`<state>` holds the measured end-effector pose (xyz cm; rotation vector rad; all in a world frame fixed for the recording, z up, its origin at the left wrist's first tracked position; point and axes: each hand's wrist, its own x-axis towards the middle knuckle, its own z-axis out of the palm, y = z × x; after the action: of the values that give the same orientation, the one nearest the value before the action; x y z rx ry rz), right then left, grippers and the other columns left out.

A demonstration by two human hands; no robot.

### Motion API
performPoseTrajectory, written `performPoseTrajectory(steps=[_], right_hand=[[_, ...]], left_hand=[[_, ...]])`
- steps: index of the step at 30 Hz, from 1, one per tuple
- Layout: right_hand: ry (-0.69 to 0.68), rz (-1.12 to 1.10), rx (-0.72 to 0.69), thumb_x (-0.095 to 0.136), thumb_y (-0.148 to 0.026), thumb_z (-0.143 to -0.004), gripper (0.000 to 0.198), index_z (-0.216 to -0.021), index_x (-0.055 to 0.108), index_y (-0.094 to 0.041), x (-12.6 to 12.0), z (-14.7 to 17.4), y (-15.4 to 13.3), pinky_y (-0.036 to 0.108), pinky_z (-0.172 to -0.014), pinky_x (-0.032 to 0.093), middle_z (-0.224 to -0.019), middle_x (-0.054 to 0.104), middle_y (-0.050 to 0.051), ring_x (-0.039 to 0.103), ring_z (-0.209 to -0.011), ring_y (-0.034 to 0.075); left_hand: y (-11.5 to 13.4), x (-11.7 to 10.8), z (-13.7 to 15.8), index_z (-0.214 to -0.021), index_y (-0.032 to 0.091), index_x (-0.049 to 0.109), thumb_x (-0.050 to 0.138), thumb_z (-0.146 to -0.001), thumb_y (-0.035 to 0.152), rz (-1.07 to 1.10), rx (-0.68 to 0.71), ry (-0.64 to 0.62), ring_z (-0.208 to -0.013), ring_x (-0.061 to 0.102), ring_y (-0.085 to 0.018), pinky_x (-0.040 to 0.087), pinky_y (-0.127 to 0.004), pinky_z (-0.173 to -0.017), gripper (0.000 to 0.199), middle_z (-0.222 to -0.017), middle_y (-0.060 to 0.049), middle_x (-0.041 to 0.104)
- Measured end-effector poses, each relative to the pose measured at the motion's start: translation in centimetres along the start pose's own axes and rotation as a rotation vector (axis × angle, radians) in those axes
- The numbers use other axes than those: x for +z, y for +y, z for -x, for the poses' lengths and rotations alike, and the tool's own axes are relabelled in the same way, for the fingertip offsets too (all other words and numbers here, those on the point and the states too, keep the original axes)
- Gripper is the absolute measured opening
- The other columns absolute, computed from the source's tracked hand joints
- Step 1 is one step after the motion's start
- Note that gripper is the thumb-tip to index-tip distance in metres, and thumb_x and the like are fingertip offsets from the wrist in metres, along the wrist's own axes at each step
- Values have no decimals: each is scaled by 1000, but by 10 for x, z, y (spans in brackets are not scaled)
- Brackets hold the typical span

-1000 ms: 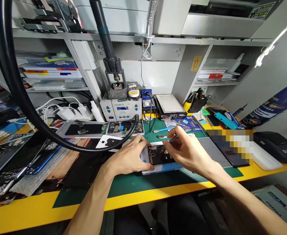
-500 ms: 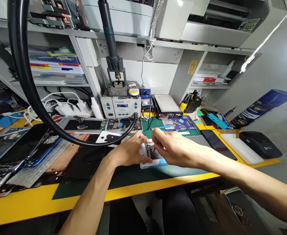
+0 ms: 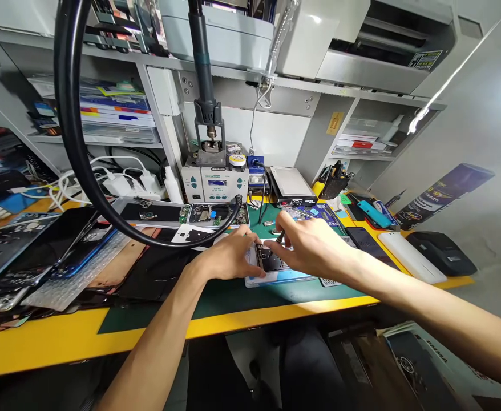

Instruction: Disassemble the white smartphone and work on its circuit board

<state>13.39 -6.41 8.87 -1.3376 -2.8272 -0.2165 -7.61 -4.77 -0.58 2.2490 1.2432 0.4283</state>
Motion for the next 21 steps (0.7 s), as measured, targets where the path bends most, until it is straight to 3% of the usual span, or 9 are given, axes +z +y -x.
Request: performPoseTrajectory(steps=[4, 8, 12, 16, 19, 21], right_hand=[[-43, -11, -96, 50, -25, -86, 26, -109, 49, -15, 2, 2, -2, 30, -50, 15, -62, 65, 3, 56, -48, 20], [20, 0, -36, 44, -31, -92, 20, -105, 50, -15, 0, 2, -3, 31, -50, 15, -61, 66, 4, 56, -49, 20], [-10, -13, -88, 50, -28, -87, 24, -108, 49, -16, 0, 2, -2, 30, -50, 18, -66, 68, 4, 59, -52, 21], [73, -25, -8, 41, -38, -98, 25, -106, 49, -15, 5, 1, 0, 31, -50, 17, -65, 68, 5, 61, -52, 22], [47, -73, -44, 48, -27, -92, 19, -107, 48, -16, 8, 1, 2, 30, -51, 20, -64, 68, 2, 61, -53, 21], [45, -87, -31, 51, -30, -91, 21, -107, 47, -17, 8, 1, 3, 29, -52, 21, -65, 68, 2, 62, -54, 22]], left_hand=[[-2, 1, 0, -117, 28, 62, 77, -63, 65, 50, -21, 3, -97, 61, -29, 49, -38, -82, 68, -114, -7, 55], [-4, 1, -1, -113, 27, 66, 77, -64, 64, 61, 0, 10, -97, 62, -29, 50, -38, -83, 62, -111, -7, 56], [-5, 1, -1, -119, 26, 63, 77, -62, 66, 53, -7, 16, -98, 62, -30, 50, -38, -82, 71, -114, -8, 57], [-3, 0, -1, -114, 26, 66, 76, -64, 65, 35, 9, 35, -96, 63, -29, 49, -36, -79, 65, -109, -6, 59], [-2, -1, -1, -117, 27, 66, 78, -62, 64, 61, 16, 35, -97, 63, -28, 49, -35, -79, 67, -111, -6, 60], [-2, -1, 0, -114, 27, 66, 79, -61, 64, 64, 6, 43, -95, 63, -28, 49, -35, -77, 66, -110, -6, 61]])
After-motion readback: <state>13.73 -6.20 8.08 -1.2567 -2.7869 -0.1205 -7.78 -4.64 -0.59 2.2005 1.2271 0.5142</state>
